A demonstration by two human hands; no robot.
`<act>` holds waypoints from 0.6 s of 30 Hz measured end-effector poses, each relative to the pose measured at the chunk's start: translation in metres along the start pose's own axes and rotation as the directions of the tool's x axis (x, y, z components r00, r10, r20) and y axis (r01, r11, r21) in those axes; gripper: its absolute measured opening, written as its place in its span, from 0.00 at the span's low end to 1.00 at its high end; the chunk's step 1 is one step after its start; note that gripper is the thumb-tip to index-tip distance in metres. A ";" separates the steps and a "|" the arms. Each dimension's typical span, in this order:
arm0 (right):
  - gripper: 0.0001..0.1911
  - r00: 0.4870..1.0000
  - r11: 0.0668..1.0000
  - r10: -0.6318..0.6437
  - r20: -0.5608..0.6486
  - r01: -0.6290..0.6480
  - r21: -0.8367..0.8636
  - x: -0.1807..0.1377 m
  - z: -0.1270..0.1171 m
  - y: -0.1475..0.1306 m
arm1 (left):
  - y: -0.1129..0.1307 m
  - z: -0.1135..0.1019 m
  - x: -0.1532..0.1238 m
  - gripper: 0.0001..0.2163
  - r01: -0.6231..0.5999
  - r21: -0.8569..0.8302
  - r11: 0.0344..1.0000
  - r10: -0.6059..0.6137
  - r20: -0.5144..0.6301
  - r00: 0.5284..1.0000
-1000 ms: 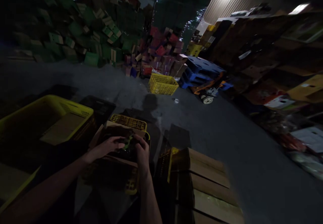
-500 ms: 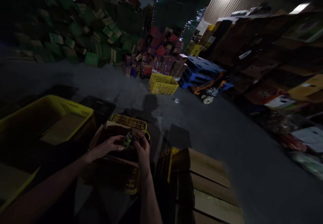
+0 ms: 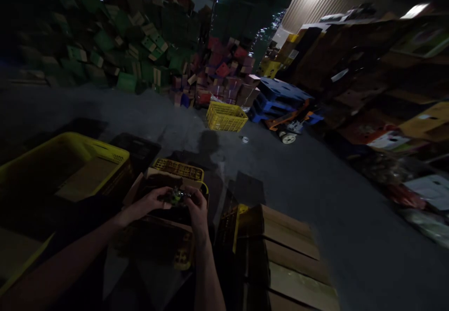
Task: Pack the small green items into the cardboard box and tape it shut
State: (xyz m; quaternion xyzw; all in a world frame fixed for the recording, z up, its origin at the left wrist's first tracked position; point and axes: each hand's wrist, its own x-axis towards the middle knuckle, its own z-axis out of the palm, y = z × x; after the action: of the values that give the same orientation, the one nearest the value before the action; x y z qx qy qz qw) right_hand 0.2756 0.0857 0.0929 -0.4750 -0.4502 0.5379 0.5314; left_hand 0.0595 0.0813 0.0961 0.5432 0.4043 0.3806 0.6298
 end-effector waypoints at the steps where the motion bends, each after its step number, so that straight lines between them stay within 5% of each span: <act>1: 0.16 1.000 1.000 0.002 0.005 -0.002 0.003 0.000 0.000 0.001 | 0.001 0.000 0.000 0.23 0.000 0.002 1.000 0.000 -0.002 1.000; 9: 0.18 0.999 0.999 -0.035 0.023 0.035 0.002 -0.002 0.000 -0.008 | 0.001 0.001 -0.001 0.25 -0.006 -0.026 1.000 0.004 -0.069 0.998; 18: 0.19 0.998 0.995 -0.022 0.062 0.028 -0.099 -0.003 0.002 -0.012 | 0.006 -0.001 0.001 0.22 -0.012 0.130 0.991 0.036 -0.182 0.983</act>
State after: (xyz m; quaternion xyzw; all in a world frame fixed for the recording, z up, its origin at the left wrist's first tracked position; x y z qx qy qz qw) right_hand 0.2749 0.0836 0.1055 -0.4787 -0.4982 0.5222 0.4999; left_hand 0.0591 0.0828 0.1018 0.5500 0.4778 0.4100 0.5488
